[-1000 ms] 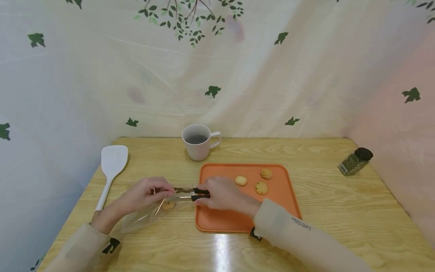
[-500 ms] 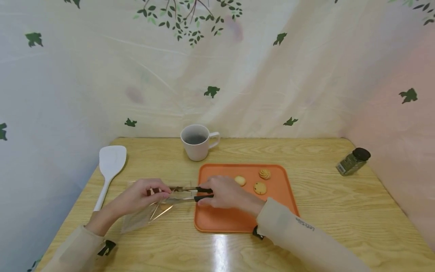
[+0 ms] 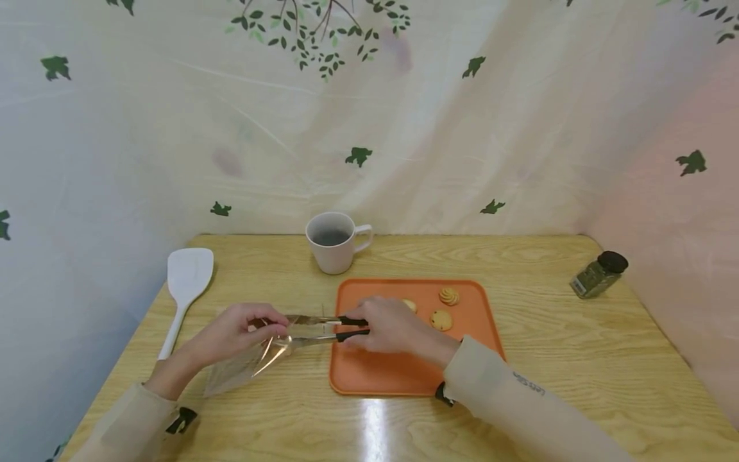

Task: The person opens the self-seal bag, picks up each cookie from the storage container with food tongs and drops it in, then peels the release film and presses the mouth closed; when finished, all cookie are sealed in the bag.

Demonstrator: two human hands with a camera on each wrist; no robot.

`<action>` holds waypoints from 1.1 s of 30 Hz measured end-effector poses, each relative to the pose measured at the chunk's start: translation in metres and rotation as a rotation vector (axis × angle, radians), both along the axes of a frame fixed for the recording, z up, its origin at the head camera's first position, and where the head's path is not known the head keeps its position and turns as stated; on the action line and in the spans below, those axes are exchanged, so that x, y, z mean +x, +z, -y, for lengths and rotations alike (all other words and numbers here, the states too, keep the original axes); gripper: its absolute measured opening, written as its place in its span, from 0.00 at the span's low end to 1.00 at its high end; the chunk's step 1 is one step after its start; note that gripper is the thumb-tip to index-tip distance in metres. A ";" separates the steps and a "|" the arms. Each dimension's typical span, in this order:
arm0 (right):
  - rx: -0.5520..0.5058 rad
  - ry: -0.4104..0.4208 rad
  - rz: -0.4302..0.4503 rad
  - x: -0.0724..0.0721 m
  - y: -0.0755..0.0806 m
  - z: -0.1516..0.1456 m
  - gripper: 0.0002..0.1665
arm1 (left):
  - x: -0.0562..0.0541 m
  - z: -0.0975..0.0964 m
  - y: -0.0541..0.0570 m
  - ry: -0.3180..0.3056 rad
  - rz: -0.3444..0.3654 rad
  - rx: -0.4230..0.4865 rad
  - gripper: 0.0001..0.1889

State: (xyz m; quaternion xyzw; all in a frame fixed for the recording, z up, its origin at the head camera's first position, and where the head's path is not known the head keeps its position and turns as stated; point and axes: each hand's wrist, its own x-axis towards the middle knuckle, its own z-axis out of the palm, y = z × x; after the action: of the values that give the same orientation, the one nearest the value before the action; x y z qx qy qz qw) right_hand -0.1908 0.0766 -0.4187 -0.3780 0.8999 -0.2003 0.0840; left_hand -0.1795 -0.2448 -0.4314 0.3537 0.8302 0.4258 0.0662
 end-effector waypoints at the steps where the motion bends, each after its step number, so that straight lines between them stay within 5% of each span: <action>1: 0.007 -0.001 -0.003 0.000 0.001 -0.001 0.20 | 0.000 0.000 0.000 0.004 0.008 0.001 0.06; 10: 0.043 -0.032 -0.007 0.008 0.006 -0.014 0.30 | -0.002 0.003 0.003 -0.003 0.021 0.033 0.08; 19: -0.005 -0.070 0.055 0.010 0.010 -0.043 0.33 | -0.003 0.004 0.004 0.023 0.118 0.074 0.08; 27: -0.083 -0.076 -0.061 0.014 0.016 -0.074 0.35 | -0.002 0.007 0.004 0.023 0.150 0.065 0.08; 33: -0.107 -0.121 -0.047 0.021 0.018 -0.108 0.36 | -0.001 0.006 0.004 0.012 0.176 0.069 0.09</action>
State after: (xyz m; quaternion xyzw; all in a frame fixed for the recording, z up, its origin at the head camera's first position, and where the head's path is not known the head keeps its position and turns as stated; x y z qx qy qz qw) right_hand -0.1698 0.1846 -0.4002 -0.3313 0.9110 -0.2438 0.0305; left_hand -0.1807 -0.2507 -0.4274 0.3119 0.8080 0.4841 0.1240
